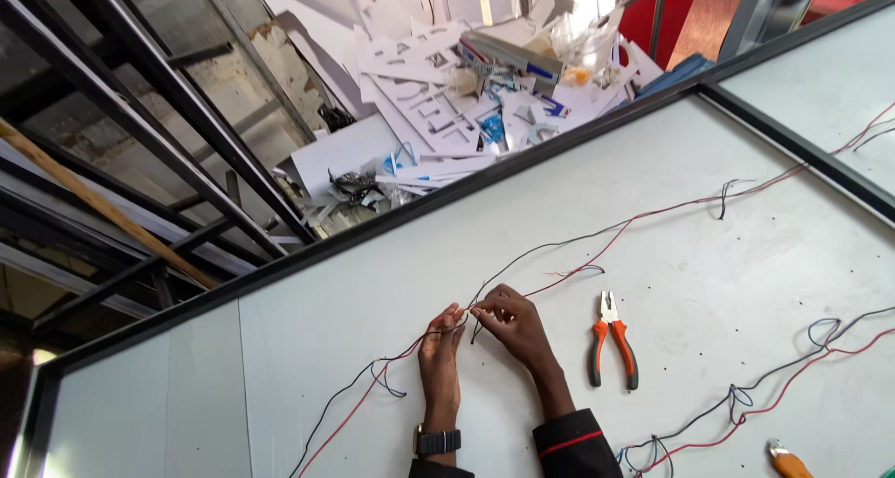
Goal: The person strips insulation from several colored wires using a utility knife and pliers, then twists the exposed conductors together by hand on a white work surface. The person repeats this process for multiple wire pairs, organizing them along the surface.
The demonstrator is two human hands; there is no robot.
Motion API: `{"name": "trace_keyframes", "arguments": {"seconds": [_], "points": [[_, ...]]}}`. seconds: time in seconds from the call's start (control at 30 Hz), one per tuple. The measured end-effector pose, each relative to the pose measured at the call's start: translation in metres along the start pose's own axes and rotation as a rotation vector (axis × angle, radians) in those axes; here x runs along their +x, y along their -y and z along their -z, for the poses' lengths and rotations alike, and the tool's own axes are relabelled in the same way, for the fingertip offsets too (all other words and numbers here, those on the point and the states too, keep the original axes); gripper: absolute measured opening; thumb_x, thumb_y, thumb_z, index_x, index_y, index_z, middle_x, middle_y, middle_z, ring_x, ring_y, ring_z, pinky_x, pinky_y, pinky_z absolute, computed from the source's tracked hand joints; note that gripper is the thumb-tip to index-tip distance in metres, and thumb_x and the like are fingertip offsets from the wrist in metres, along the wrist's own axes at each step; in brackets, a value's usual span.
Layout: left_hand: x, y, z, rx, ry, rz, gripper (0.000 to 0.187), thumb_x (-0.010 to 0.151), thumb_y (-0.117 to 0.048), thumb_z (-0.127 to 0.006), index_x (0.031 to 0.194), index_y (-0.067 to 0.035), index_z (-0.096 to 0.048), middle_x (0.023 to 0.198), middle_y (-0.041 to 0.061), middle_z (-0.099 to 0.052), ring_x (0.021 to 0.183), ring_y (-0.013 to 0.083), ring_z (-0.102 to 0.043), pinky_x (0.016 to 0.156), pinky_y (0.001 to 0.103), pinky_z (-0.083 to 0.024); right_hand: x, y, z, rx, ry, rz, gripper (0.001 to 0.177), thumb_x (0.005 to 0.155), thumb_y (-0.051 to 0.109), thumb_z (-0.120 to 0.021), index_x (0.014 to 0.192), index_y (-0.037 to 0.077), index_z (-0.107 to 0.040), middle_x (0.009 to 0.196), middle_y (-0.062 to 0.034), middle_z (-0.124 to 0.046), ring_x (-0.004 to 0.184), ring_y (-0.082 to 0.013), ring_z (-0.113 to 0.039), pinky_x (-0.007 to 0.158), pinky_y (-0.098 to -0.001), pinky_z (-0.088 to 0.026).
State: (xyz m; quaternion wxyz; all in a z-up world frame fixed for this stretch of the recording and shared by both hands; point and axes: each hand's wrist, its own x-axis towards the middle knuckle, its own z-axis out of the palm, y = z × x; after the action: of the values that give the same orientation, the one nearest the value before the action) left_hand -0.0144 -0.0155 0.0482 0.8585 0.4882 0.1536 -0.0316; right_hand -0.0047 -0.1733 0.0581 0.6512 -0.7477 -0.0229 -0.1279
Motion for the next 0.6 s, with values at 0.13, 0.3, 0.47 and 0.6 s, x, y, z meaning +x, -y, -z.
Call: {"name": "trace_keyframes", "arguments": {"seconds": [0.13, 0.3, 0.47, 0.6], "points": [[-0.003, 0.016, 0.003, -0.018, -0.074, 0.007, 0.024, 0.103, -0.021, -0.077, 0.108, 0.002, -0.077, 0.128, 0.022, -0.086, 0.125, 0.0276, -0.080, 0.116, 0.040, -0.064, -0.008, 0.006, 0.011, -0.032, 0.036, 0.064, 0.005, 0.095, 0.010, -0.086, 0.095, 0.014, -0.089, 0.103, -0.0004, -0.075, 0.106, -0.0142, -0.072, 0.094, -0.0296, -0.056], [0.011, 0.015, -0.014, -0.053, -0.171, 0.108, 0.043, 0.104, -0.004, -0.065, 0.141, 0.017, -0.063, 0.109, 0.036, -0.078, 0.102, 0.0428, -0.080, 0.103, 0.048, -0.069, -0.006, 0.015, 0.022, 0.012, 0.111, -0.220, 0.005, 0.094, 0.009, -0.074, 0.093, 0.014, -0.074, 0.085, 0.0020, -0.078, 0.086, -0.0087, -0.071, 0.083, -0.0282, -0.053], [0.008, 0.002, -0.018, -0.187, -0.143, 0.161, 0.066, 0.099, -0.014, -0.071, 0.158, 0.013, -0.056, 0.132, 0.044, -0.077, 0.108, 0.0491, -0.080, 0.106, 0.050, -0.065, 0.000, -0.007, 0.012, 0.216, 0.173, -0.293, 0.017, 0.106, 0.018, -0.080, 0.102, 0.006, -0.069, 0.080, -0.0079, -0.077, 0.076, -0.0163, -0.071, 0.076, -0.0305, -0.058], [0.016, 0.028, -0.001, -0.251, -0.067, 0.139, 0.045, 0.108, -0.011, -0.062, 0.147, 0.010, -0.067, 0.136, 0.041, -0.079, 0.124, 0.0426, -0.079, 0.108, 0.043, -0.062, -0.011, -0.008, 0.003, 0.282, 0.156, -0.215, 0.023, 0.108, 0.022, -0.073, 0.097, 0.002, -0.069, 0.086, -0.0149, -0.083, 0.083, -0.0227, -0.080, 0.083, -0.0360, -0.068]]}}
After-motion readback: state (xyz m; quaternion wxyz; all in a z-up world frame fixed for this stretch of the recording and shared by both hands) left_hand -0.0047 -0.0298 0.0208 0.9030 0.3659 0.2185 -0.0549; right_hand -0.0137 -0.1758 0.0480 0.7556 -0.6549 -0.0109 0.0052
